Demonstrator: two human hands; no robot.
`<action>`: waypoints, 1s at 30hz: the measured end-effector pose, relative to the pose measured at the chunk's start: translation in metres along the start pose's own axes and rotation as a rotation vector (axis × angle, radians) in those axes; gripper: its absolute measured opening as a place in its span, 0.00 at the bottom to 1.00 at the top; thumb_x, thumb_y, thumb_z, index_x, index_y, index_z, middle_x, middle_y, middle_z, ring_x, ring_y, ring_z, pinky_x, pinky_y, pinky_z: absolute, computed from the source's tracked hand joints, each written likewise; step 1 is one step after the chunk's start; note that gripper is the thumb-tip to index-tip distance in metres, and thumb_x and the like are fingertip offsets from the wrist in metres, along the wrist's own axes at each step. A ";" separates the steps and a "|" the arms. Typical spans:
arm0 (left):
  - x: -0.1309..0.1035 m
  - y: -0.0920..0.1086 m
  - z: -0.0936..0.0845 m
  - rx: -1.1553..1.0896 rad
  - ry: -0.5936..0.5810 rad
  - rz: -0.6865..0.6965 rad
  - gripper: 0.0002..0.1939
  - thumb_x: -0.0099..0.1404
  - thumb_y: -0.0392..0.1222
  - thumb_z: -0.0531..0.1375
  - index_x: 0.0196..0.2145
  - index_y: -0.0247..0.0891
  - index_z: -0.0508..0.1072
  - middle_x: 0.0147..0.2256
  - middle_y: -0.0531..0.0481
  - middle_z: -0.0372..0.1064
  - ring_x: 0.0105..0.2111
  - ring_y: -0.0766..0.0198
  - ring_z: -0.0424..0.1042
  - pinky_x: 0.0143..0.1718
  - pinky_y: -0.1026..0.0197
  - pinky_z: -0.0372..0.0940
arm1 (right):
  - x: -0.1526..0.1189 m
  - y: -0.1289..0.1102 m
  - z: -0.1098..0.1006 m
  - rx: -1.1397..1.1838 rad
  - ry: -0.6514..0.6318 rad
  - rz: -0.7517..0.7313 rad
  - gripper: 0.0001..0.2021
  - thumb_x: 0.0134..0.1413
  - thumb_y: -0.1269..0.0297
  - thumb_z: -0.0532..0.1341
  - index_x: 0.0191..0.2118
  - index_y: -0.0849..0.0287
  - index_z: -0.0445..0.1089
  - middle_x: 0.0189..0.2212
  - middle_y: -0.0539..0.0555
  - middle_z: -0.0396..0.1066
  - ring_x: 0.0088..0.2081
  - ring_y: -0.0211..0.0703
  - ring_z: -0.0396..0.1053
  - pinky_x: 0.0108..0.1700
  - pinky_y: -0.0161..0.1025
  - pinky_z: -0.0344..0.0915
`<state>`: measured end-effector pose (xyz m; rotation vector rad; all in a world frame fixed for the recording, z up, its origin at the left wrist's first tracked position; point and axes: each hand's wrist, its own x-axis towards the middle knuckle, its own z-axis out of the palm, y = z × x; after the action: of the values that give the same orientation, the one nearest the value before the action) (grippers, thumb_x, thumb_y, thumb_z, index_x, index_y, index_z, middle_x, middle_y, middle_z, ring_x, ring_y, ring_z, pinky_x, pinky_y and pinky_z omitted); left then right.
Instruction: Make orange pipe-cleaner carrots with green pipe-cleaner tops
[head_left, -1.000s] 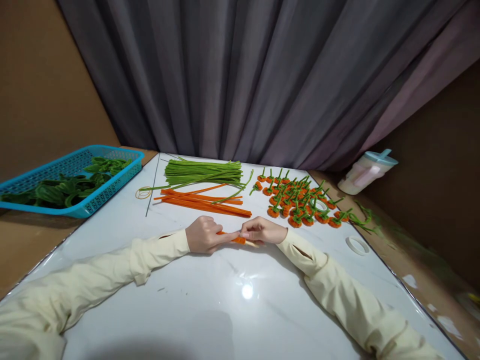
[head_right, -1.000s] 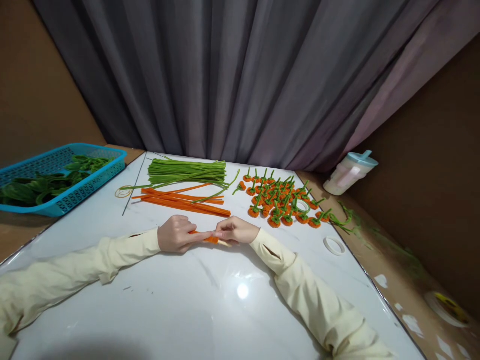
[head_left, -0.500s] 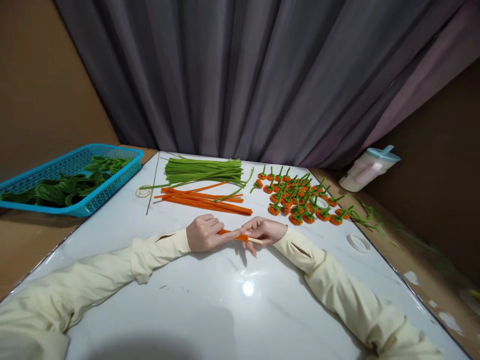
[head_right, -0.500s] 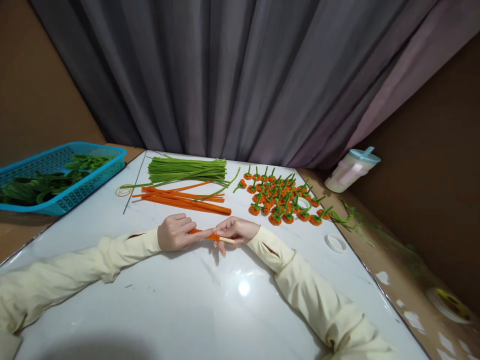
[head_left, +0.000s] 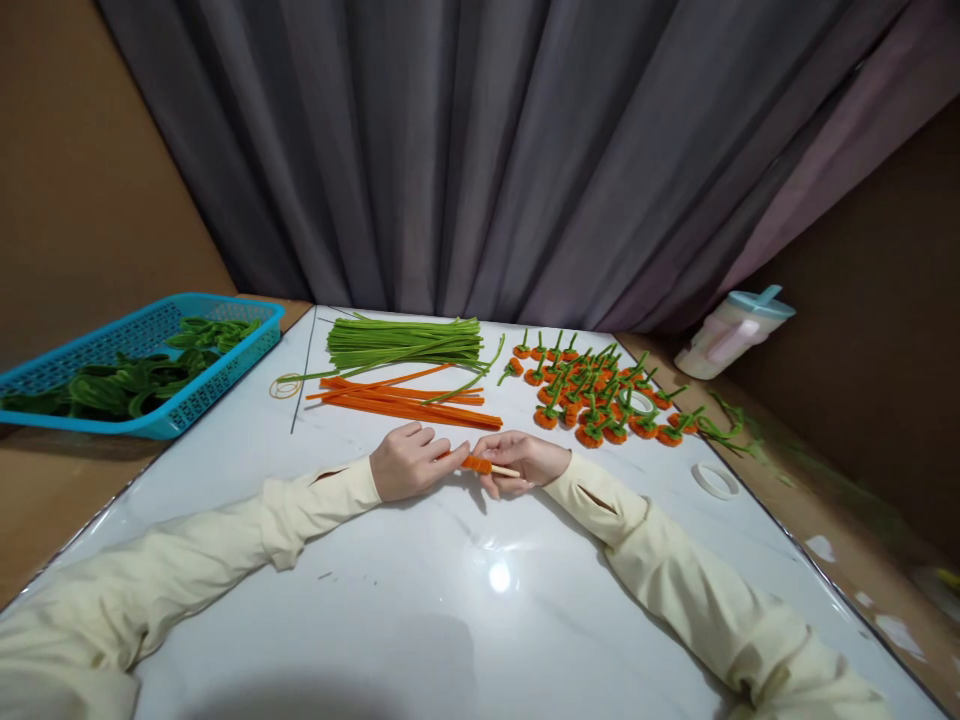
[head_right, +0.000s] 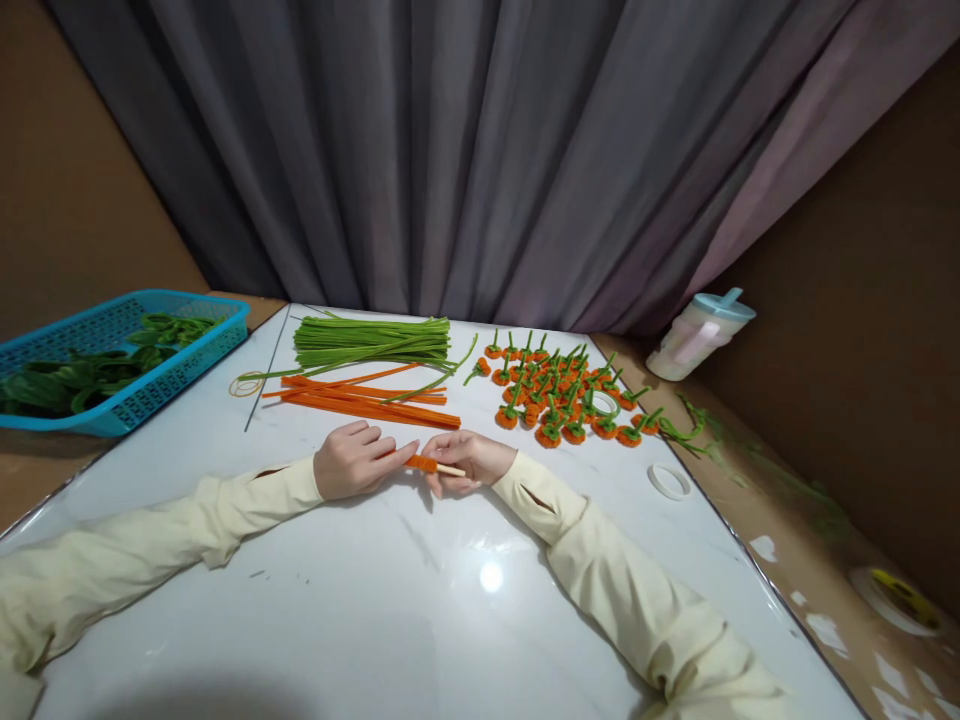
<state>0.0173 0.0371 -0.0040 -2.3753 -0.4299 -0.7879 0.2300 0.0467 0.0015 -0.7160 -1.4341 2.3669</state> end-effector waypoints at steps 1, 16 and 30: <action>0.000 0.000 0.000 -0.003 -0.006 -0.008 0.11 0.61 0.34 0.50 0.40 0.35 0.68 0.19 0.53 0.62 0.19 0.65 0.57 0.23 0.60 0.49 | 0.001 -0.001 0.002 -0.011 0.038 -0.023 0.10 0.47 0.63 0.57 0.34 0.62 0.60 0.19 0.53 0.71 0.10 0.28 0.50 0.10 0.26 0.42; 0.001 0.000 0.002 -0.023 -0.068 -0.138 0.09 0.62 0.38 0.52 0.36 0.36 0.70 0.18 0.52 0.62 0.21 0.66 0.59 0.25 0.60 0.48 | 0.010 0.006 0.013 -0.215 0.344 -0.222 0.17 0.49 0.53 0.57 0.39 0.58 0.53 0.10 0.40 0.60 0.09 0.26 0.43 0.10 0.24 0.39; 0.006 -0.003 0.006 -0.094 -0.050 -0.285 0.16 0.61 0.46 0.55 0.43 0.31 0.67 0.27 0.46 0.69 0.29 0.60 0.65 0.30 0.58 0.56 | 0.006 0.002 0.016 -0.063 0.539 -0.285 0.20 0.42 0.58 0.62 0.40 0.58 0.54 0.10 0.41 0.61 0.08 0.25 0.43 0.10 0.24 0.37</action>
<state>0.0226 0.0441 -0.0030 -2.4568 -0.7807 -0.8926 0.2161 0.0374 0.0042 -0.9955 -1.2717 1.7430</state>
